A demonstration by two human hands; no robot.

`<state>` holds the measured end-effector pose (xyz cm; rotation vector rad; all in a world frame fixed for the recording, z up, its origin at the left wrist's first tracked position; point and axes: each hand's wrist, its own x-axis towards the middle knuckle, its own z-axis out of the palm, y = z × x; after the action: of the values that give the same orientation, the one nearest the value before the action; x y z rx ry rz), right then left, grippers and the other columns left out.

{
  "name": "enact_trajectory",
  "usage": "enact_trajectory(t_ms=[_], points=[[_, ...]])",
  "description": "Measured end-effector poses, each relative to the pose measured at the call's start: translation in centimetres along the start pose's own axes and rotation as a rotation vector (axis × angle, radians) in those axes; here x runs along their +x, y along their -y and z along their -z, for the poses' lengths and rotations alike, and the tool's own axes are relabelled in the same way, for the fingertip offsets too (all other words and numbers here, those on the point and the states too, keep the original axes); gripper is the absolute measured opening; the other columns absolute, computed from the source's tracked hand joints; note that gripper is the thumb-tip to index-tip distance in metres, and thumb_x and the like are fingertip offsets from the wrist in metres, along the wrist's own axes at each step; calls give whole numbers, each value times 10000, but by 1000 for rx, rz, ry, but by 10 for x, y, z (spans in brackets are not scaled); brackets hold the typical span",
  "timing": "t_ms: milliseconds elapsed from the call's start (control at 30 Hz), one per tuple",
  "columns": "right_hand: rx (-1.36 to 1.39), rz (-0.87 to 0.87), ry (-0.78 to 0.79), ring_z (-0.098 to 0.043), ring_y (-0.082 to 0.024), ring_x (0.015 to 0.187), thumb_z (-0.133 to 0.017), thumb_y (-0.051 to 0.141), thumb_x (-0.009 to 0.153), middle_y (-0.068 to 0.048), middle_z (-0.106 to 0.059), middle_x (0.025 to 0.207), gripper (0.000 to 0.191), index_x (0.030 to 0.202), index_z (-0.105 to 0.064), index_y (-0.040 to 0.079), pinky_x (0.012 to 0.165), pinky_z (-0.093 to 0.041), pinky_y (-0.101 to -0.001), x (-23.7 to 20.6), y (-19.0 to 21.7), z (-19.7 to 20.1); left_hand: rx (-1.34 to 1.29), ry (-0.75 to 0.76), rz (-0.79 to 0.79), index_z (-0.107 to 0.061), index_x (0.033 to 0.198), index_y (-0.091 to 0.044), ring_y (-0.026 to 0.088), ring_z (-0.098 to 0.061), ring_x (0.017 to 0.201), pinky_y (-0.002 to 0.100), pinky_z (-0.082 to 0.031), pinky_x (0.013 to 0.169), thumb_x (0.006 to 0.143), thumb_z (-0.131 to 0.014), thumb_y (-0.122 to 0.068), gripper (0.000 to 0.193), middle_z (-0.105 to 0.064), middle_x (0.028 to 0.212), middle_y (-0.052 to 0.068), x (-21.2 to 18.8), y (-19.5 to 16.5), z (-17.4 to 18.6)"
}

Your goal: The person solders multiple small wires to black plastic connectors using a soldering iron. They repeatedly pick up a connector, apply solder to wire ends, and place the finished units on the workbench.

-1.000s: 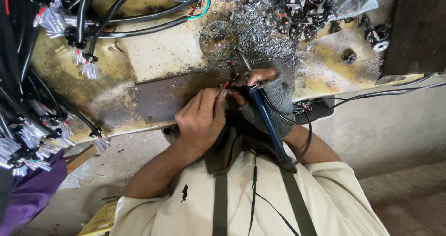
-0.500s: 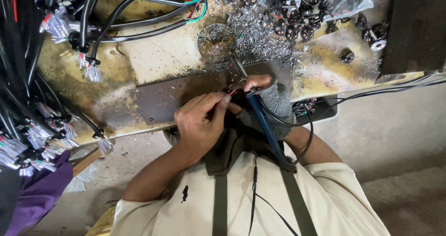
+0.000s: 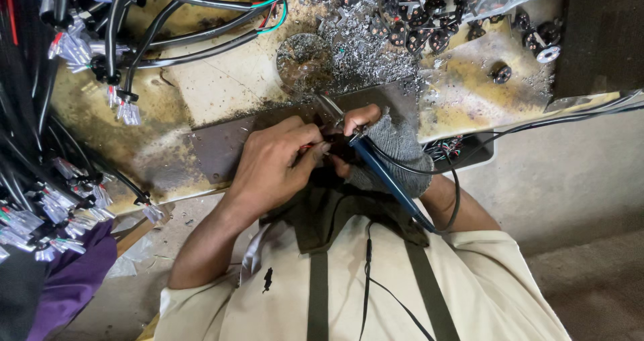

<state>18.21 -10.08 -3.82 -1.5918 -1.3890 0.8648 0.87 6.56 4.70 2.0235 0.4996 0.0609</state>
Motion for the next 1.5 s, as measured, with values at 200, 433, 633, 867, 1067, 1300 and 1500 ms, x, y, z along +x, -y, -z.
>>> enact_trajectory(t_ms=[200, 433, 633, 867, 1067, 1300, 1500], points=[[827, -437, 116, -662, -158, 696, -767, 205, 868, -62, -671, 819, 212, 851, -603, 72, 656, -540, -304, 1, -6, 7, 95, -18, -56, -702, 989, -75, 372, -647, 726, 495, -476, 625, 898, -703, -138, 111, -618, 806, 145, 5, -5, 0], [295, -86, -214, -632, -153, 892, -783, 106, 887, -60, -626, 1024, 349, 1161, -587, 21, 801, -521, -282, -8, 5, 5, 185, -31, -22, -661, 941, -58, 380, -650, 759, 512, -478, 647, 887, -691, -157, 117, -614, 810, 149, 6, -10, -4], [383, -252, -399, -671, -164, 806, -757, 22, 894, -68, -672, 899, 263, 1114, -613, 10, 739, -550, -272, -63, 6, -6, 140, -92, 50, -617, 885, -62, 386, -643, 763, 506, -479, 648, 908, -686, -180, 138, -618, 834, 132, 2, -9, -16], [33, 324, -401, -618, -165, 659, -746, -29, 828, -49, -598, 738, 374, 1130, -566, 100, 615, -507, -325, -68, -21, -2, 102, -172, 49, -624, 843, -57, 377, -633, 731, 492, -466, 624, 878, -715, -180, 157, -604, 804, 123, 1, -8, -22], [-166, 374, -263, -673, -217, 629, -823, -55, 813, -31, -624, 743, 435, 1108, -585, 158, 592, -553, -334, -66, -13, 5, 56, -207, 35, -624, 827, -42, 339, -630, 696, 464, -458, 603, 861, -731, -140, 150, -589, 785, 118, -1, -10, -23], [-143, 468, -250, -665, -224, 646, -805, 51, 819, -36, -629, 751, 419, 1154, -559, 103, 585, -539, -366, -62, -16, 5, 76, -268, -27, -609, 821, -47, 346, -626, 710, 467, -462, 603, 857, -744, -128, 161, -582, 789, 116, -2, -6, -28], [-285, 590, -202, -659, -208, 700, -764, 66, 886, -57, -645, 804, 330, 1151, -570, 101, 652, -543, -351, -62, -5, 10, 135, -312, -50, -590, 797, -66, 325, -635, 717, 448, -484, 614, 855, -762, -134, 194, -575, 790, 99, -1, -2, -35]])
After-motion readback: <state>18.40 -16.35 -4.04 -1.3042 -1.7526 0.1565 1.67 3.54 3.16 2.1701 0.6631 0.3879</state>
